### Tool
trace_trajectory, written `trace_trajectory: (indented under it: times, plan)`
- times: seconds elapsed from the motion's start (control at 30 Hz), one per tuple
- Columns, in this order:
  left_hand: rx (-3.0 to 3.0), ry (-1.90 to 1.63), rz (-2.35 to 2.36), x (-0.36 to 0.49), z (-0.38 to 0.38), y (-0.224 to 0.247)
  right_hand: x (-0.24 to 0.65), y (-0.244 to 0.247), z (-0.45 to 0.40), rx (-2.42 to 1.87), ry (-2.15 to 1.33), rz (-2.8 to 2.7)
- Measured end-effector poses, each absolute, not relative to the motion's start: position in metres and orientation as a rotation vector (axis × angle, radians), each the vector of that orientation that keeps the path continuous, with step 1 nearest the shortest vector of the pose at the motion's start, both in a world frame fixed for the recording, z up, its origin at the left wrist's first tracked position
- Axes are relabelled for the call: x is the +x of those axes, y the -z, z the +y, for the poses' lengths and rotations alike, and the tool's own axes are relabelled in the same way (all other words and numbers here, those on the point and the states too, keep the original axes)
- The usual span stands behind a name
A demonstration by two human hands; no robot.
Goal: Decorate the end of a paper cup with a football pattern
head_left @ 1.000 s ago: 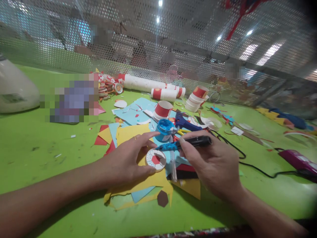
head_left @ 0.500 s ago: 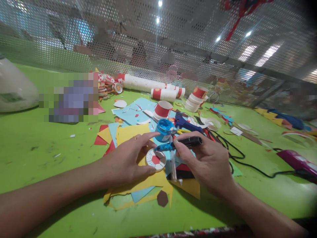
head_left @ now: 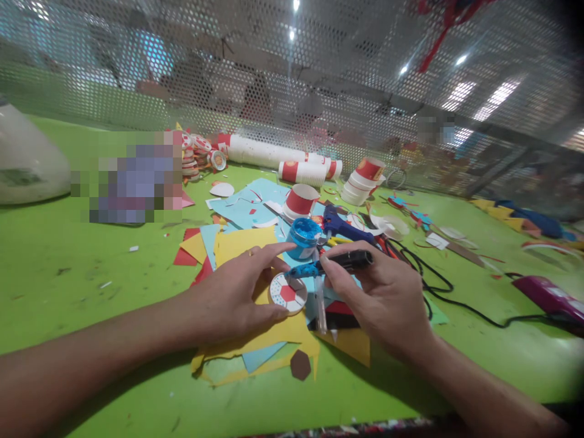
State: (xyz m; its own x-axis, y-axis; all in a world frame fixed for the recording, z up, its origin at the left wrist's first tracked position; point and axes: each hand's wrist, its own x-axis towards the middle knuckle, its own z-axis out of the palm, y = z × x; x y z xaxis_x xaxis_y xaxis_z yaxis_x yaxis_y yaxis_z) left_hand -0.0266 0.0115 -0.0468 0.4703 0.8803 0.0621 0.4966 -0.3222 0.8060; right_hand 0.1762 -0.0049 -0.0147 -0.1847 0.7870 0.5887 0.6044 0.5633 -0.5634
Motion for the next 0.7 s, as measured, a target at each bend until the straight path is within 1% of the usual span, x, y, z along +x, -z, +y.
trace_trajectory:
  times: [0.53,0.7]
  plan:
    - [2.003,-0.657,1.084,-0.0282,0.0137,0.0477,0.1759,0.0114,-0.0079,-1.105,-0.123,-1.994]
    - [1.952,-0.701,1.104,-0.0261,0.0115,0.0477,0.1790,0.0113,-0.0102,-1.102,-0.135,-1.901]
